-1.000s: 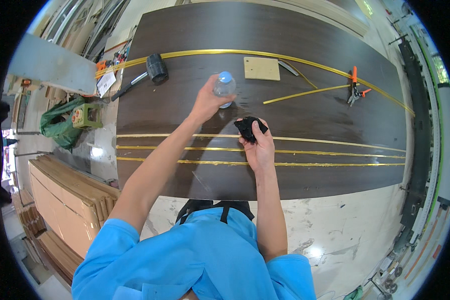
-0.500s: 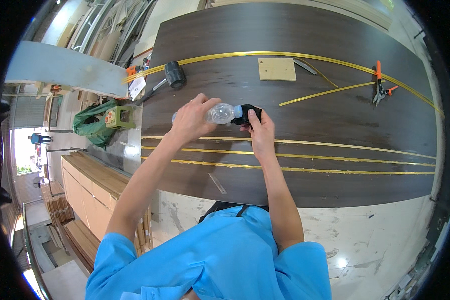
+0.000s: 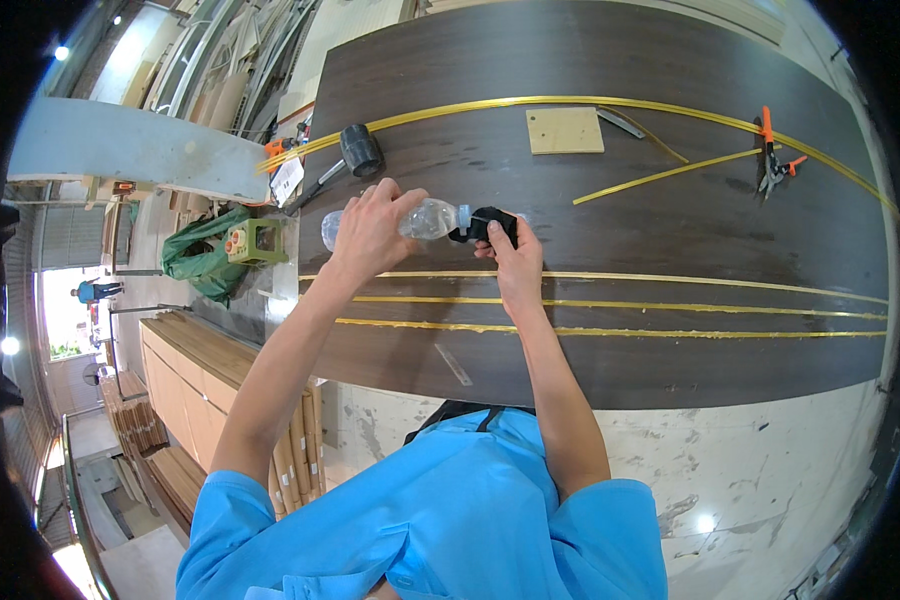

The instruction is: The person applies thin gold decorative strips to a dark brown board, pressing them into place and wiping the surface with a black cloth. They repeatedly adjust the strips and clean the board, using a water bottle and a small plastic scraper to assist with alignment and adhesion.

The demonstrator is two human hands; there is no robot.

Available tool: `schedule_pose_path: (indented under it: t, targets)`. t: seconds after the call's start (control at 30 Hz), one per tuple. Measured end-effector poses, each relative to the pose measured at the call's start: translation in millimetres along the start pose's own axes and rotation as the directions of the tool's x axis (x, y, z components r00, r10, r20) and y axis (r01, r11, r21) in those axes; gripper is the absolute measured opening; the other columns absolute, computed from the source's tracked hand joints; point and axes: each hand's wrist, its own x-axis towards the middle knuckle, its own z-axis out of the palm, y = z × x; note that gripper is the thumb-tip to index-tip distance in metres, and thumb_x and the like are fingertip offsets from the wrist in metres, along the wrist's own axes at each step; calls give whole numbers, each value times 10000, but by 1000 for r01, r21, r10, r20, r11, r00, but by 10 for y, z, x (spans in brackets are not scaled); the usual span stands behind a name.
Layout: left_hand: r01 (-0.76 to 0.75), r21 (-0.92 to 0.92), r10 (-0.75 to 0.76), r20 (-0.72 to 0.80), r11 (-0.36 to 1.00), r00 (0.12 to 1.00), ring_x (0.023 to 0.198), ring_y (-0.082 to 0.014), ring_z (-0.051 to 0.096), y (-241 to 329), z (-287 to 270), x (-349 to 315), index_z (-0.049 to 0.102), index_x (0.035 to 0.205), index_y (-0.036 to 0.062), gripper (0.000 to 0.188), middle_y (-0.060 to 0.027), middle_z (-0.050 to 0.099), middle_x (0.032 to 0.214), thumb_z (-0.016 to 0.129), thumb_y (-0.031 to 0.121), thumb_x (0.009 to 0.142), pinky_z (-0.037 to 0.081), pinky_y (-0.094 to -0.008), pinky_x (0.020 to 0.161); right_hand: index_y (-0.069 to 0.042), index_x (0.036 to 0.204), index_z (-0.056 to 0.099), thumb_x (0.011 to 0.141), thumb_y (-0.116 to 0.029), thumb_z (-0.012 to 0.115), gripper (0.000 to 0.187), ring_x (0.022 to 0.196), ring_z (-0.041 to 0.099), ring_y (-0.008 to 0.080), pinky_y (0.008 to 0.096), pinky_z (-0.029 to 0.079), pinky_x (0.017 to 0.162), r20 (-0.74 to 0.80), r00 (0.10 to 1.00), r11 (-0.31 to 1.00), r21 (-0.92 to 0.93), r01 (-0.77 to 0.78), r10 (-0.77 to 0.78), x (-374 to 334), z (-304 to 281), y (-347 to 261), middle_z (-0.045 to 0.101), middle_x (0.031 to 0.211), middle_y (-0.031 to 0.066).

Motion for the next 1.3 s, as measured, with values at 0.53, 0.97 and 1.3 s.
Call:
schedule_pose_path:
  t: [0.53,0.97,1.3]
  targets:
    - [99,-257,-116,-53,961,992,1097,-368,683,-217,272,-100,683,1338,170,643,-128,658,1170,871,189,724,546,-484,960,-8,1144,698,1056,-122,698,145,770,663,99,275,564,700,-52,998,999,13,-35,35,-4,53,60,724,937,32]
    - [176,-953,-427,57,245,902,1176,-246,695,-797,887,-158,614,1377,57,686,-107,732,1225,943,212,796,540,-399,1034,-70,1162,598,887,-37,714,300,1006,653,414,497,565,851,360,923,-136,-929,343,-133,-457,-271,513,586,1081,177]
    - [230,-893,-458,31,386,888,1242,-261,651,-958,1102,-617,575,1414,39,727,-152,667,1325,931,206,802,543,-386,1033,-79,1057,660,867,-34,646,196,1006,651,389,497,567,842,512,856,-133,-855,501,-68,-319,411,1245,603,1047,177]
